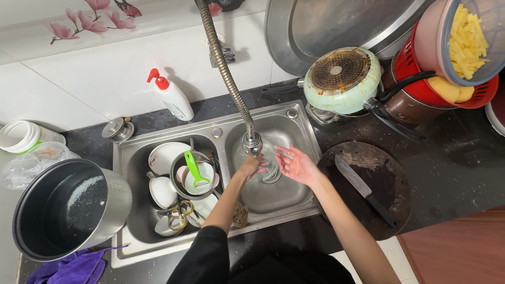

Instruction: Rinse and boil cut potato strips as part of preparing french fries.

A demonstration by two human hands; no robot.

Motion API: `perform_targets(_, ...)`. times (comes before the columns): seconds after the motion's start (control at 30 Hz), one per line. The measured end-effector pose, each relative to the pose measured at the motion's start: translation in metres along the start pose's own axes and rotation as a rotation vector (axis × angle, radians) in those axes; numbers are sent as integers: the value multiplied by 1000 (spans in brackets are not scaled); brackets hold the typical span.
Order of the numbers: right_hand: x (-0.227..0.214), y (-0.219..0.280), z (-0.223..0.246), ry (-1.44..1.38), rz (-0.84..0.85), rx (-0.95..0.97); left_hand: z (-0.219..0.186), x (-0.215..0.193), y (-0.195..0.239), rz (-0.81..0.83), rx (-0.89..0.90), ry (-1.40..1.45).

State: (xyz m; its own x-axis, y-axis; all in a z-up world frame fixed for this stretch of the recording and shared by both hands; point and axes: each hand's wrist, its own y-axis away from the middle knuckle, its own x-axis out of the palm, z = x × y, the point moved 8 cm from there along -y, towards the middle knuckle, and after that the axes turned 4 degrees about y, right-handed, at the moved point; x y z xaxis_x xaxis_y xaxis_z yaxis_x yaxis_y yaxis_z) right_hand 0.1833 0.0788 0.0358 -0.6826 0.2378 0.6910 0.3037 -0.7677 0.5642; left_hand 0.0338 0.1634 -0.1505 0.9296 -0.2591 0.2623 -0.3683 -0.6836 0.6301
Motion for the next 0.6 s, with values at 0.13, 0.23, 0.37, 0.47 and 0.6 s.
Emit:
perform_targets(0.13, 1, 2, -4, 9, 12, 15, 19, -14, -54, -118, 222, 24)
perform_targets(0.23, -3, 3, -5, 16, 7, 16, 33, -17, -64, -123, 105, 24)
perform_targets(0.37, -4, 2, -5, 16, -4, 20, 53, -8, -46, -41, -438, 20)
perform_targets(0.47, -2, 0, -7, 15, 1, 33, 27, -8, -13, -24, -123, -238)
perform_targets(0.6, 0, -8, -14, 78, -23, 48, 18, -19, 1, -106, 3, -297)
